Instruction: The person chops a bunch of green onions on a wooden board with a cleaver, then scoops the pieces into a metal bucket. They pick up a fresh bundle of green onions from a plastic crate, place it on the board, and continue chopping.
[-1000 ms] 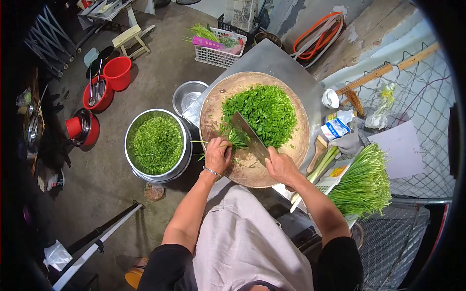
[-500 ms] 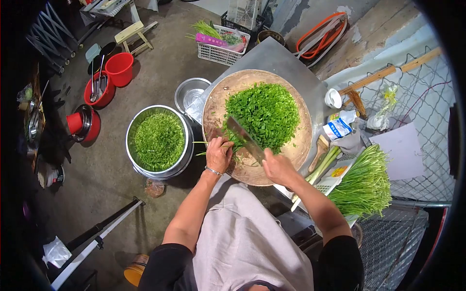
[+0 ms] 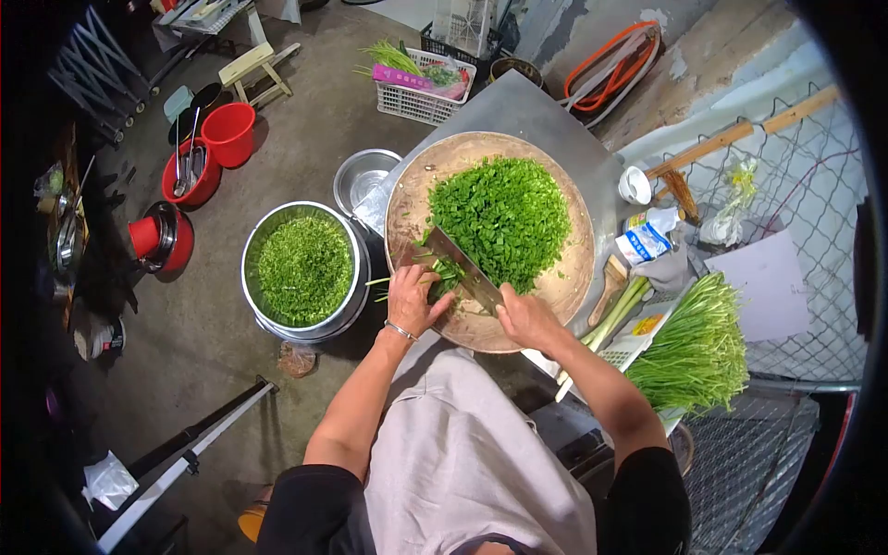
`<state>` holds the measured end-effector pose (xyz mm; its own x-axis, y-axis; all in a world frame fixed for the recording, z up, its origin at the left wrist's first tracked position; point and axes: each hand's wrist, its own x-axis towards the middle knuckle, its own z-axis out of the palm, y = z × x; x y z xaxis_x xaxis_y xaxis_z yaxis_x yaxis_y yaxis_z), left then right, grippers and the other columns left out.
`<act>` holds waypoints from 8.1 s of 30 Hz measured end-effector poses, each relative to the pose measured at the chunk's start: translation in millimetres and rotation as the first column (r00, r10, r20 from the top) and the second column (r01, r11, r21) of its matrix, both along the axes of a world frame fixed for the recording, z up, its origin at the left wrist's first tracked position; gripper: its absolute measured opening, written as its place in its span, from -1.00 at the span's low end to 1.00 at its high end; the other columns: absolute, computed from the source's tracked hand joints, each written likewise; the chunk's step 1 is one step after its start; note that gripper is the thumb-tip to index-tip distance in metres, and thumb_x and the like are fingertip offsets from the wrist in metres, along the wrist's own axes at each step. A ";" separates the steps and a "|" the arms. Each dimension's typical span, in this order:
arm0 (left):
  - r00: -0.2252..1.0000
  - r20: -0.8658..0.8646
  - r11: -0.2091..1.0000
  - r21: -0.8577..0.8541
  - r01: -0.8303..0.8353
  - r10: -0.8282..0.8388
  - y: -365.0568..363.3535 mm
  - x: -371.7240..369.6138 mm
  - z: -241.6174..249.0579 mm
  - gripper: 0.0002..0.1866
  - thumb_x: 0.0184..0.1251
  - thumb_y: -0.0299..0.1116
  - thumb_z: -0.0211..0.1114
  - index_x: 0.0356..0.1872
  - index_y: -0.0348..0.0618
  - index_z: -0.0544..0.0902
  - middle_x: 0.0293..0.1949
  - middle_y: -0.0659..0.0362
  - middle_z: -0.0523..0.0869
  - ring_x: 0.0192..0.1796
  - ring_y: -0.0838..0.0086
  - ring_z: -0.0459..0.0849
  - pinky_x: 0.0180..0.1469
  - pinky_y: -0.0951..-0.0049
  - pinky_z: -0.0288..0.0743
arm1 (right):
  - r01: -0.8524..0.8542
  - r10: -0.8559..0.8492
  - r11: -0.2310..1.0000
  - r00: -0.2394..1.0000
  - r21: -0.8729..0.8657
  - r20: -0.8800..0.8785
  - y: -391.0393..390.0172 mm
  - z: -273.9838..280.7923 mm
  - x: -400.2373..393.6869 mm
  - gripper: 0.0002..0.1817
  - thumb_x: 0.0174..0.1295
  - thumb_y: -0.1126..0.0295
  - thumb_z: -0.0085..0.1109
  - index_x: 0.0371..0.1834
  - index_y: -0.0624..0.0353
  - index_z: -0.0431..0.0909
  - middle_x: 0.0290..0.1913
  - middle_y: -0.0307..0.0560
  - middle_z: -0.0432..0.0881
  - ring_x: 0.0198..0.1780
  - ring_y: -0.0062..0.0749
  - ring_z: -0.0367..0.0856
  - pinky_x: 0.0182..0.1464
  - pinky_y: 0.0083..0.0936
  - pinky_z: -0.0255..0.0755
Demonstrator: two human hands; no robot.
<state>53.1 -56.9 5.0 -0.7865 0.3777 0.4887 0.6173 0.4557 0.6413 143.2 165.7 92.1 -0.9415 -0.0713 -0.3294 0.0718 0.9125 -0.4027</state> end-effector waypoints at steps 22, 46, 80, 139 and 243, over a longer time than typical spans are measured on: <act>0.998 -0.027 0.995 -0.081 -0.052 0.050 7.7 -9.2 -6.3 -0.79 0.06 -0.52 0.49 -0.24 -0.05 0.79 -0.24 0.21 0.72 -0.08 0.19 0.63 -0.04 0.18 0.44 | -0.023 0.023 1.000 0.999 0.007 -0.041 6.8 20.2 -3.4 -0.74 0.46 0.32 0.03 -0.05 0.32 0.30 -0.51 0.37 0.63 -0.37 0.41 0.67 -0.22 0.24 0.51; 0.996 0.016 0.995 -0.062 -0.082 0.083 2.3 -1.4 -18.6 -0.80 0.07 -0.47 0.54 -0.27 -0.10 0.73 -0.25 0.15 0.67 -0.07 0.17 0.63 -0.05 0.18 0.45 | -0.015 0.015 1.000 1.000 -0.010 0.005 -5.9 20.2 4.7 -0.72 0.45 0.32 0.05 -0.02 0.30 0.29 -0.50 0.37 0.63 -0.37 0.42 0.65 -0.24 0.24 0.50; 0.999 -0.008 0.999 -0.023 -0.045 0.045 1.9 2.4 -15.7 -0.79 0.06 -0.62 0.42 -0.26 -0.13 0.75 -0.25 0.10 0.64 -0.16 0.12 0.64 -0.10 0.12 0.55 | -0.009 0.008 0.999 1.000 -0.037 -0.019 -0.3 22.6 2.2 -0.71 0.45 0.31 0.05 -0.03 0.32 0.29 -0.48 0.39 0.63 -0.36 0.44 0.65 -0.21 0.24 0.49; 0.984 0.124 0.990 -0.078 -0.116 0.125 -30.5 18.7 -10.0 -0.75 0.10 -0.31 0.57 -0.18 -0.06 0.78 -0.25 0.17 0.68 -0.15 0.21 0.63 -0.08 0.21 0.44 | 0.000 -0.002 0.994 1.000 -0.105 -0.019 -8.3 29.2 16.5 -0.71 0.44 0.32 0.06 0.01 0.32 0.29 -0.45 0.43 0.63 -0.31 0.47 0.65 -0.19 0.24 0.47; 0.985 0.133 0.994 -0.015 0.109 -0.106 117.3 -51.0 -6.3 0.37 -0.37 0.45 0.64 0.61 0.28 0.20 0.56 -0.41 -0.01 0.58 -0.38 -0.05 0.53 -0.40 -0.11 | 0.674 -0.850 -0.049 0.360 -0.737 0.385 -0.3 -93.1 85.2 -0.81 0.54 0.34 0.11 0.02 0.19 0.41 -0.59 -0.25 0.41 -0.70 -0.52 0.37 -0.64 -0.45 0.43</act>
